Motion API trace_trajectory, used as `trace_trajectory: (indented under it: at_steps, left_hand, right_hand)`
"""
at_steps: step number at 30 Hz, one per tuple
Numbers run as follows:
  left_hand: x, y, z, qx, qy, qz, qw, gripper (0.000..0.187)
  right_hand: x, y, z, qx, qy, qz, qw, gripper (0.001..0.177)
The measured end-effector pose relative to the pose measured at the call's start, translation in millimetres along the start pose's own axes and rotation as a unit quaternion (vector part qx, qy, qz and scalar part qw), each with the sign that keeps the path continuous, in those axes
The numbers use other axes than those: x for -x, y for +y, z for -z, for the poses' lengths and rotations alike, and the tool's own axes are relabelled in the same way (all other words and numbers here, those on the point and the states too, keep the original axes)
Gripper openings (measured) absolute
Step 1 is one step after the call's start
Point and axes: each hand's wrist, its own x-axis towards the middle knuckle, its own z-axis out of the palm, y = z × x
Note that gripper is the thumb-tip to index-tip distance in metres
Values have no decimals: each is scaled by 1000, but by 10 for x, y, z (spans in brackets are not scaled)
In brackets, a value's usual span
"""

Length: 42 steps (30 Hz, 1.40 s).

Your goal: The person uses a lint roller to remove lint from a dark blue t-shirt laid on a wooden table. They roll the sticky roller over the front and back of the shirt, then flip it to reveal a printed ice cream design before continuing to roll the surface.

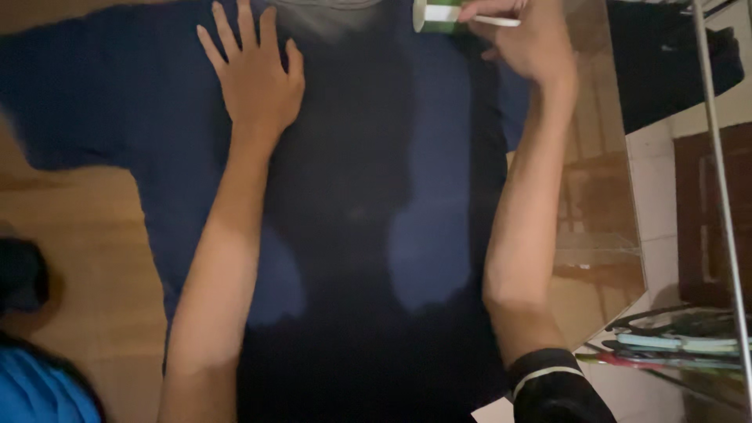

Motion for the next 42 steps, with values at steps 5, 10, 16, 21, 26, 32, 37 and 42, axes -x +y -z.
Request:
trace_trajectory:
  at_steps: [5,10,16,21,26,32,37,42]
  left_hand:
    - [-18,-19,-5,1,12,-9,1000,49]
    - [-26,-10,-14,1,5,-2,1000,49]
    - [-34,-10,-14,2,2,1,1000,50]
    - [-28,25,1,0,7,10,1000,50]
    - [-18,29,18,4,16,7,1000,49]
    - [-32,16,7,4,28,-2,1000,49]
    - [-17,16,12,-8,12,6,1000,50]
    - [-18,44,41,-1,14,12,1000,52]
  right_hand:
    - [59,-34,93,39,-10,42,998,22]
    - [294,-659,346,84,-158,-113,977,24]
    - [295,-968,243,38,-236,-87,967,37]
    - [96,-719,65,63,-131,-118,982,29]
    - [-41,-375,-185,74,-32,-17,997,14]
    - [-73,-258,-150,57,-23,168,984,22]
    - [157,-805,8,76,-182,-32,980,23]
    - [187,-1171,-159,46,-236,13,971,26]
